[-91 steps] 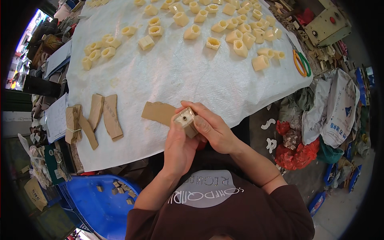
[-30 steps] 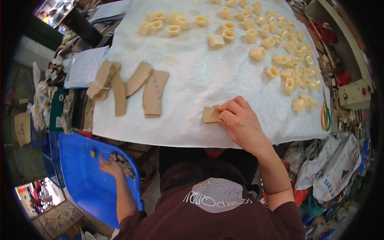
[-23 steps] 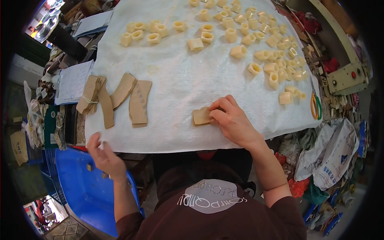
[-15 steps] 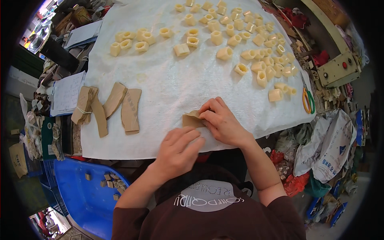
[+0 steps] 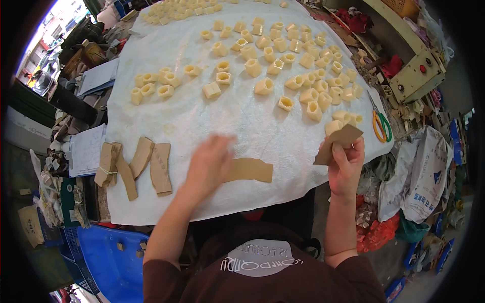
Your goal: The person sands the edges of small, hollow, yellowish plastic components using a piece of sandpaper. They handle the parts one at a time, rotating them to smooth the surfaces, and place the finished items on a white sheet on the table.
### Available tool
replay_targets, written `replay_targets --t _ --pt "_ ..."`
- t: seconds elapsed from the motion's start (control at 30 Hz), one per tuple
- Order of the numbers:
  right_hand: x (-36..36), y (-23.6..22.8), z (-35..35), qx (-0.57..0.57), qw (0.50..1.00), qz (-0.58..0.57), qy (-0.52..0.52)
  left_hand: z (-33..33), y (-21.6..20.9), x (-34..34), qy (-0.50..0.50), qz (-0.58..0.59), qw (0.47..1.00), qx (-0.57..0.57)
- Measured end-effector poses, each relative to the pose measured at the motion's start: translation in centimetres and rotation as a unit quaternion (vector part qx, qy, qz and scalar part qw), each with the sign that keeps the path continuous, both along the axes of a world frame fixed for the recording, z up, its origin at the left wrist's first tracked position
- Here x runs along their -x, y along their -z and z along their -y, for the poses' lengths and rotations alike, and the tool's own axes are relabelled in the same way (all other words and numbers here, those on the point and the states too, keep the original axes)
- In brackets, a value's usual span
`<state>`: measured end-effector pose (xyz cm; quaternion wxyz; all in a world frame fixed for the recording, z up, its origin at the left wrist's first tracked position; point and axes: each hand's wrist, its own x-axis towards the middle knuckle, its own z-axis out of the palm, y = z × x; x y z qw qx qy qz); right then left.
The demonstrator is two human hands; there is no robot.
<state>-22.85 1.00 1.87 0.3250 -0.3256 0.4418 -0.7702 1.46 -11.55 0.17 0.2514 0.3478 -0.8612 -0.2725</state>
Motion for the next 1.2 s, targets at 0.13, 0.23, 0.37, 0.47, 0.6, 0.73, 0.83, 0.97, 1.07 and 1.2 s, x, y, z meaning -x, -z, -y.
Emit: replay_targets --t 0.13,0.23,0.37,0.47,0.6,0.73,0.83,0.97,1.07,1.2 --pt "-1.7 0.3 -0.6 -0.018 1.000 0.000 -0.018 8.0 1.2 2.1 -0.141 -0.048 0.975 0.163" --pt "-2.4 1.0 -0.6 -0.036 0.999 0.014 -0.035 10.7 2.6 3.5 -0.188 -0.009 0.967 0.173" --pt "-3.0 1.6 -0.3 -0.074 0.991 0.060 -0.099 11.9 3.1 3.8 -0.214 -0.030 0.975 0.056" --pt "-2.3 4.5 0.4 -0.118 0.974 0.118 -0.155 11.3 2.5 4.0 -0.202 -0.086 0.975 0.020" --pt "-1.9 4.8 0.2 -0.110 0.970 0.156 -0.148 10.6 2.4 3.4 -0.204 -0.131 0.969 0.054" --pt "-1.6 5.1 0.3 -0.109 0.968 0.156 -0.161 10.1 2.2 2.6 -0.206 -0.154 0.966 0.029" --pt "-1.8 5.1 0.3 -0.107 0.974 0.143 -0.142 10.0 1.6 2.5 -0.196 -0.243 0.947 -0.080" --pt "-1.4 5.6 0.4 -0.096 0.976 0.144 -0.135 11.2 1.5 2.2 -0.144 -0.528 0.778 -0.309" --pt "-1.5 5.4 0.5 -0.079 0.967 0.176 -0.167 13.8 2.3 -0.3 -0.118 -0.646 0.684 -0.318" --pt "-1.5 5.5 0.3 -0.084 0.968 0.167 -0.170 13.7 0.9 -2.4 -0.063 -0.649 0.676 -0.344"
